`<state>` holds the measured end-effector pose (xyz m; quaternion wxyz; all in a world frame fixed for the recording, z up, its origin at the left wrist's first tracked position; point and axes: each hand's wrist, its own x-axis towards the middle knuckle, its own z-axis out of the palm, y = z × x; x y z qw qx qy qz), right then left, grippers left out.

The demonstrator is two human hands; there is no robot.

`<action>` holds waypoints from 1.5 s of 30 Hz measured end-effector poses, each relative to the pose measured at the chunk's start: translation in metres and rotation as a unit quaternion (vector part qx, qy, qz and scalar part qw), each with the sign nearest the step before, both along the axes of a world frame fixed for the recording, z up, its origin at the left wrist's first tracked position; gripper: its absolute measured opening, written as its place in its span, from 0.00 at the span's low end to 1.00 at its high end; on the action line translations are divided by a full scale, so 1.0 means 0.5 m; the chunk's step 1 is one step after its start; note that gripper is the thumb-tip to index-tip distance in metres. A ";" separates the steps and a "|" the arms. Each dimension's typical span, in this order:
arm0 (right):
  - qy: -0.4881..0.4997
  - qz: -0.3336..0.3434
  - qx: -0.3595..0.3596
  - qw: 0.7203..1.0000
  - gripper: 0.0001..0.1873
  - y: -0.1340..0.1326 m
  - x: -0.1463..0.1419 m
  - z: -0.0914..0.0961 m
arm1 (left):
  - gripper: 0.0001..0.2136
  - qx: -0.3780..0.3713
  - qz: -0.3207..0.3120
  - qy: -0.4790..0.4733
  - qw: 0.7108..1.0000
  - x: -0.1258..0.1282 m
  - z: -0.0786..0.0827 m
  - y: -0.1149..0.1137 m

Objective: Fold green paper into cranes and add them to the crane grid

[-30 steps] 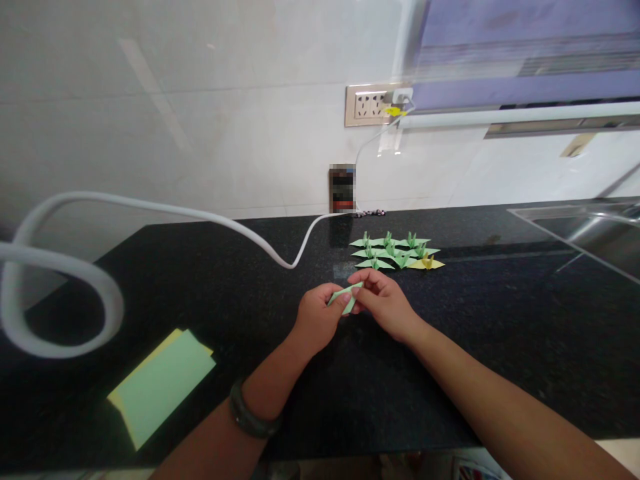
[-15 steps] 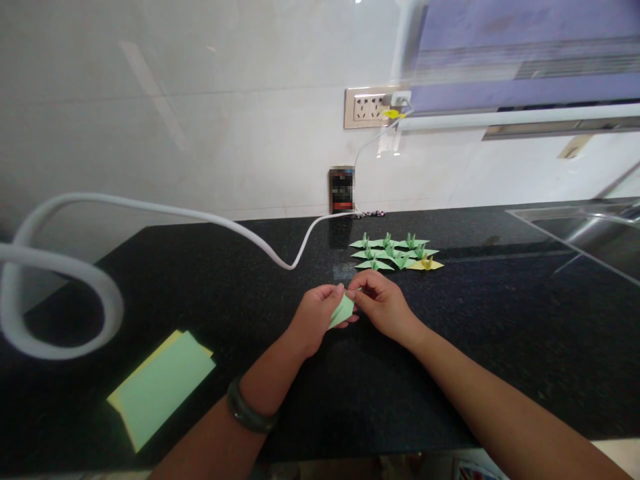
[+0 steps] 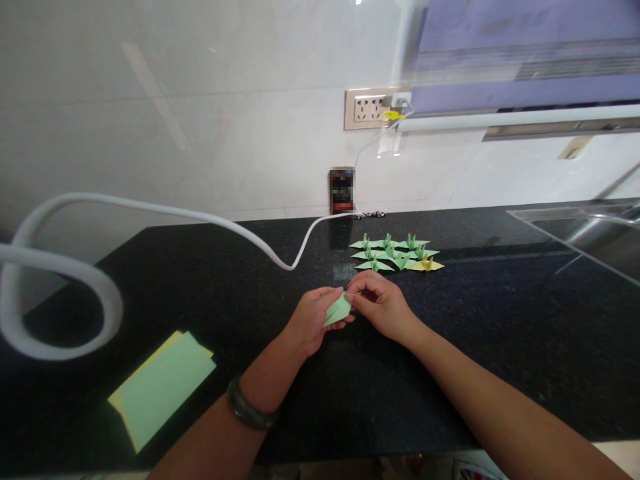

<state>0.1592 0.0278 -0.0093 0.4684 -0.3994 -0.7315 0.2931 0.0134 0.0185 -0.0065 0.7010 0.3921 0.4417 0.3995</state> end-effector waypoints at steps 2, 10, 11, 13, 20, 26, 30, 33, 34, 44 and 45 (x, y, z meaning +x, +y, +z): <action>0.008 0.004 -0.004 1.000 0.03 0.002 0.001 -0.004 | 0.11 -0.006 0.005 0.007 1.000 0.000 0.001 0.000; 0.017 -0.006 -0.047 0.999 0.05 0.011 0.001 -0.014 | 0.11 -0.007 0.022 -0.005 1.000 -0.001 -0.002 0.001; 0.020 -0.006 -0.050 0.999 0.06 0.012 0.002 -0.014 | 0.11 -0.007 0.023 -0.010 1.000 -0.001 -0.003 0.001; 0.023 -0.007 -0.047 0.999 0.06 0.012 0.002 -0.014 | 0.12 -0.003 0.022 -0.020 1.000 -0.001 -0.004 0.002; 0.039 -0.006 -0.078 0.996 0.06 0.010 0.001 -0.016 | 0.14 0.024 0.006 -0.039 0.999 -0.003 -0.003 0.000; 0.084 -0.022 -0.101 0.991 0.07 0.007 -0.004 -0.016 | 0.15 0.051 0.006 -0.031 0.998 -0.001 -0.007 -0.003; 0.116 -0.009 -0.126 0.985 0.07 0.004 -0.010 -0.013 | 0.15 0.056 0.017 -0.020 0.998 0.001 -0.006 -0.004; 0.147 0.013 -0.154 0.977 0.07 0.003 -0.014 -0.013 | 0.15 0.060 0.023 -0.016 0.998 0.001 -0.005 -0.005; 0.151 0.013 -0.155 0.976 0.07 0.003 -0.014 -0.013 | 0.15 0.063 0.024 -0.014 0.998 0.002 -0.005 -0.005; 0.158 -0.001 -0.156 0.975 0.08 0.004 -0.013 -0.017 | 0.14 0.100 0.046 0.026 0.994 0.003 -0.003 -0.002; 0.168 0.002 -0.162 0.972 0.08 0.003 -0.014 -0.017 | 0.14 0.103 0.048 0.029 0.993 0.003 -0.002 -0.002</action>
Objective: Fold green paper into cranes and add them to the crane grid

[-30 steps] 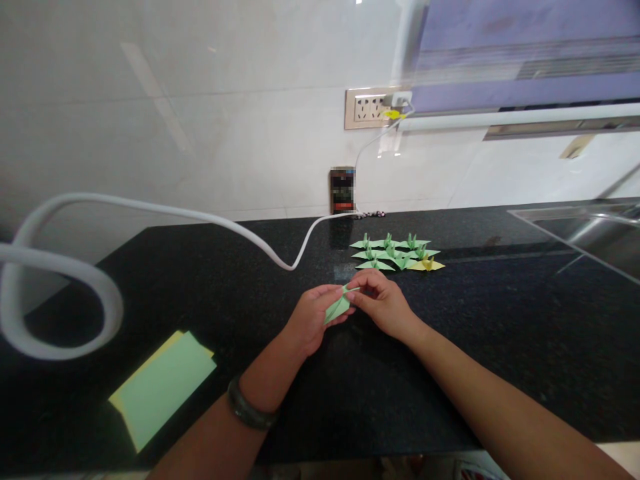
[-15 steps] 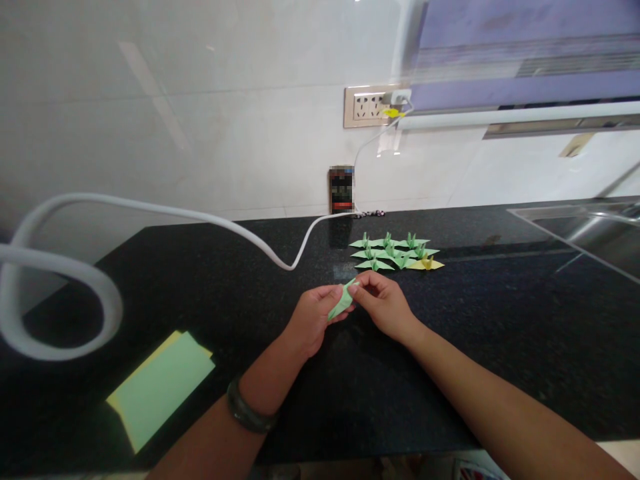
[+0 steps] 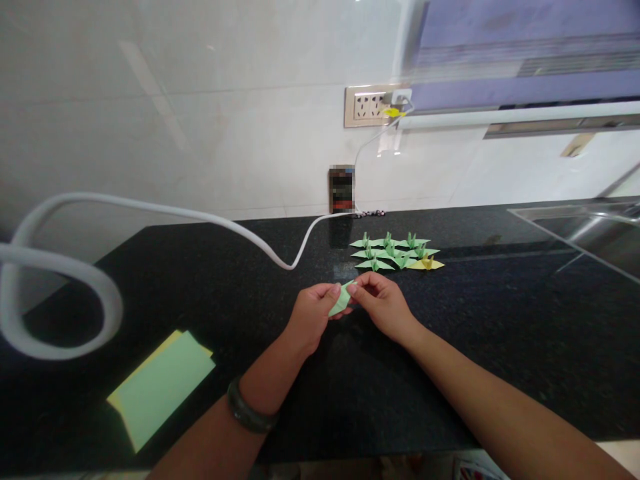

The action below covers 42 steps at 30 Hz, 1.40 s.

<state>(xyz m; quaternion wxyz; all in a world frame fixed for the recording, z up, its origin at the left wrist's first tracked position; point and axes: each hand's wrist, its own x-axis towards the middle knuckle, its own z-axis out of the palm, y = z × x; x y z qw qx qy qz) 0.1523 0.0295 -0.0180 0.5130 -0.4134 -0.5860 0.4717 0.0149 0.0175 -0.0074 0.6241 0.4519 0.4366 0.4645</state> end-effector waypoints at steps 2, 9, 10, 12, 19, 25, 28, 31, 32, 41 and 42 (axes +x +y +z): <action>0.025 0.006 -0.019 0.999 0.10 -0.001 -0.002 0.000 | 0.14 0.007 0.000 0.006 1.000 0.000 0.002 0.000; 0.061 0.047 -0.087 0.993 0.15 -0.004 -0.003 0.011 | 0.14 0.021 -0.003 0.024 1.000 0.000 0.007 -0.002; 0.069 0.040 -0.095 0.992 0.16 -0.003 -0.002 0.011 | 0.14 0.019 -0.002 0.025 1.000 0.000 0.007 -0.002; 0.077 0.033 -0.112 0.990 0.18 -0.002 0.000 0.011 | 0.14 0.015 0.001 0.030 0.999 0.000 0.007 -0.002; 0.070 0.062 -0.085 0.992 0.10 -0.002 0.004 0.011 | 0.12 0.052 0.016 0.060 0.997 0.002 0.005 0.000; 0.051 0.091 -0.087 0.991 0.10 -0.004 0.003 0.016 | 0.12 0.070 0.006 0.088 0.994 -0.001 0.001 0.000; 0.036 0.078 -0.079 0.993 0.10 -0.005 0.005 0.017 | 0.13 0.062 -0.002 0.093 0.994 -0.001 0.002 0.000; 0.025 0.067 -0.066 0.995 0.10 -0.007 0.008 0.018 | 0.13 0.048 -0.015 0.091 0.995 0.001 0.004 0.000; 0.020 0.064 -0.061 0.996 0.11 -0.007 0.009 0.018 | 0.13 0.043 -0.019 0.090 0.995 0.001 0.005 0.000; 0.005 0.043 -0.045 0.998 0.13 -0.005 0.010 0.016 | 0.14 0.041 -0.054 0.074 0.995 -0.002 0.006 -0.002; 0.003 0.041 -0.045 0.998 0.13 -0.004 0.010 0.016 | 0.14 0.046 -0.061 0.074 0.994 -0.002 0.005 -0.002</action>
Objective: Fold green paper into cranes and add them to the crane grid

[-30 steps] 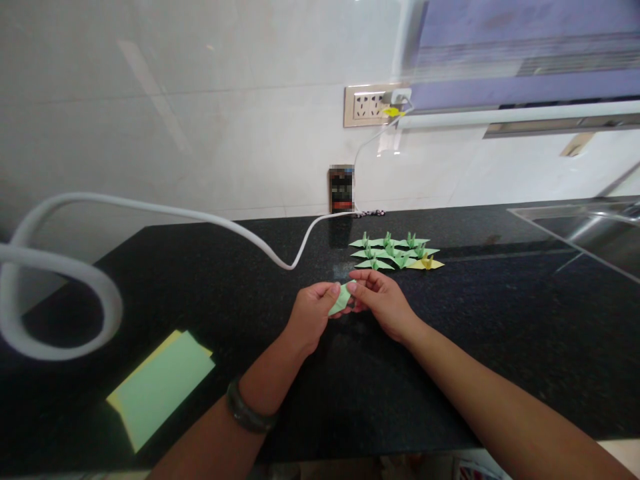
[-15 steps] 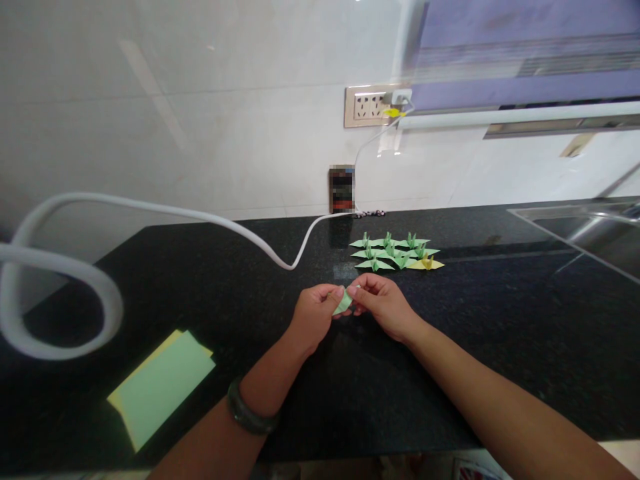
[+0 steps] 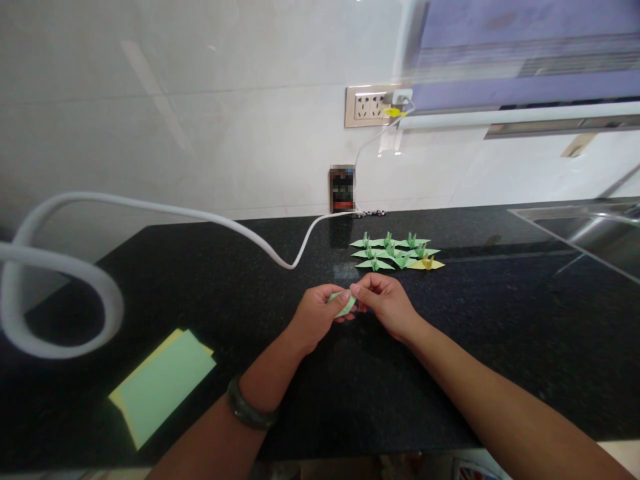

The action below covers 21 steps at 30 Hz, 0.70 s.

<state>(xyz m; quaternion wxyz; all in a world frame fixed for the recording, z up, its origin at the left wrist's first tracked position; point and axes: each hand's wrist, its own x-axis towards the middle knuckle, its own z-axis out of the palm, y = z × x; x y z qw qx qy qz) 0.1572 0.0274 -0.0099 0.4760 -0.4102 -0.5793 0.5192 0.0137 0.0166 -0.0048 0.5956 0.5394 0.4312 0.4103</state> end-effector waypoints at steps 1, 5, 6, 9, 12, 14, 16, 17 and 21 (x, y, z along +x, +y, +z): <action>-0.003 -0.003 0.001 1.000 0.13 0.000 0.000 0.000 | 0.14 0.004 -0.007 0.001 1.000 0.000 -0.001 0.000; -0.014 -0.017 -0.001 1.000 0.13 0.000 -0.001 -0.001 | 0.12 0.011 -0.016 0.006 1.000 0.000 -0.004 0.000; -0.016 -0.017 -0.002 1.000 0.13 0.000 -0.001 -0.002 | 0.11 0.013 -0.013 0.007 1.000 0.000 -0.005 0.001; -0.026 -0.016 0.002 1.000 0.14 -0.001 -0.002 -0.003 | 0.10 0.013 -0.003 0.004 1.000 0.000 -0.006 0.001; -0.038 -0.015 0.010 0.999 0.14 -0.003 -0.003 -0.002 | 0.09 0.012 0.005 0.004 1.000 0.000 -0.003 0.001; -0.043 -0.014 0.018 0.999 0.13 -0.004 -0.004 -0.002 | 0.08 0.015 0.007 0.004 1.000 0.000 0.001 0.000; -0.046 -0.015 0.029 0.998 0.13 -0.005 -0.004 -0.002 | 0.07 0.018 0.006 0.001 1.000 0.000 0.004 -0.001; -0.047 -0.016 0.034 0.998 0.13 -0.005 -0.005 -0.002 | 0.07 0.018 0.006 0.000 1.000 0.001 0.005 -0.002; -0.043 -0.026 0.036 0.998 0.12 -0.001 -0.002 -0.006 | 0.08 0.019 0.000 0.006 1.000 0.002 0.002 -0.003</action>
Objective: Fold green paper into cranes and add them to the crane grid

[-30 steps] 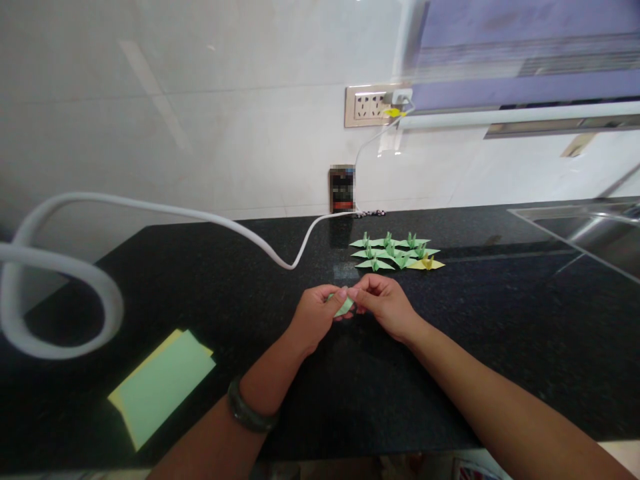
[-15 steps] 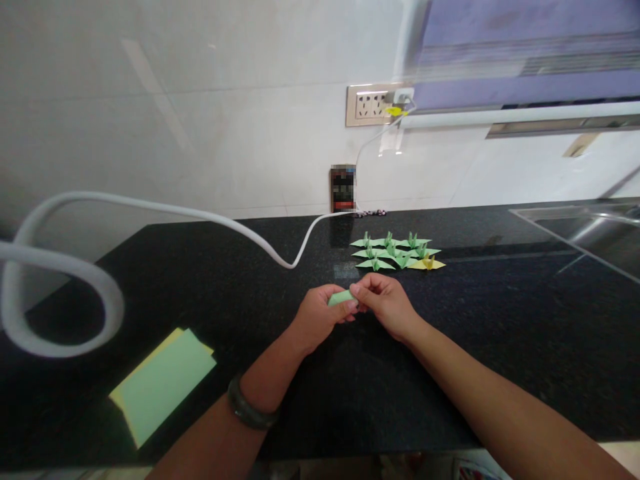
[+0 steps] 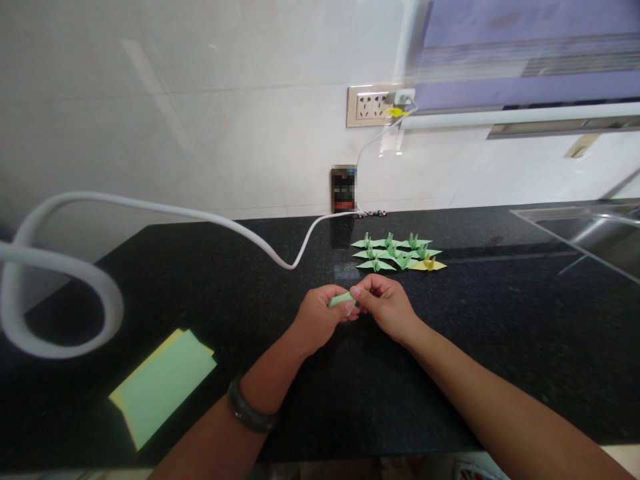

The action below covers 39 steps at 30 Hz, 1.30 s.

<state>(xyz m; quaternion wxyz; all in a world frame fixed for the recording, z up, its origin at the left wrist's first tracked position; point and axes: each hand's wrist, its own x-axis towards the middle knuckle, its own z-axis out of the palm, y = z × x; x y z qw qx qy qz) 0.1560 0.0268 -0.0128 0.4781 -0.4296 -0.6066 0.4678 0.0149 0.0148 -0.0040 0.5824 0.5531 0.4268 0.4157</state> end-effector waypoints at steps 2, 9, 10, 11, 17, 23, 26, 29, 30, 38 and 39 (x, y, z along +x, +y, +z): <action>0.005 -0.009 -0.006 1.000 0.12 0.004 0.003 -0.002 | 0.09 -0.009 -0.009 0.003 1.000 0.000 -0.004 0.000; 0.004 -0.023 -0.007 1.000 0.12 0.009 0.008 -0.004 | 0.08 -0.027 -0.014 0.055 0.998 -0.003 -0.004 0.003; 0.005 -0.022 -0.008 1.000 0.13 0.008 0.008 -0.003 | 0.07 -0.025 -0.017 0.052 0.998 -0.003 -0.003 0.003; 0.005 -0.022 -0.008 1.000 0.13 0.008 0.008 -0.003 | 0.07 -0.022 -0.019 0.046 0.999 -0.003 -0.001 0.002; 0.006 -0.027 -0.008 1.000 0.13 0.009 0.009 -0.004 | 0.09 -0.014 -0.024 -0.005 1.000 0.000 0.001 0.000; 0.023 -0.026 -0.012 0.999 0.13 0.009 0.008 -0.003 | 0.12 -0.035 -0.033 -0.036 0.998 -0.001 0.005 -0.005; 0.027 -0.029 -0.016 0.999 0.14 0.008 0.009 -0.001 | 0.14 -0.036 -0.035 -0.046 0.998 -0.001 0.008 -0.006; 0.028 -0.033 -0.018 0.999 0.14 0.010 0.010 0.000 | 0.12 -0.045 -0.025 -0.020 0.998 0.000 0.007 -0.002; 0.028 -0.034 -0.018 0.999 0.14 0.010 0.011 0.000 | 0.12 -0.048 -0.018 -0.004 0.999 0.001 0.006 0.000; 0.057 0.002 -0.041 0.998 0.12 0.005 0.001 0.000 | 0.11 0.021 0.023 0.065 0.997 -0.007 -0.011 0.009; 0.059 0.016 -0.049 0.997 0.12 0.004 0.000 0.000 | 0.11 0.033 0.022 0.070 0.997 -0.007 -0.013 0.009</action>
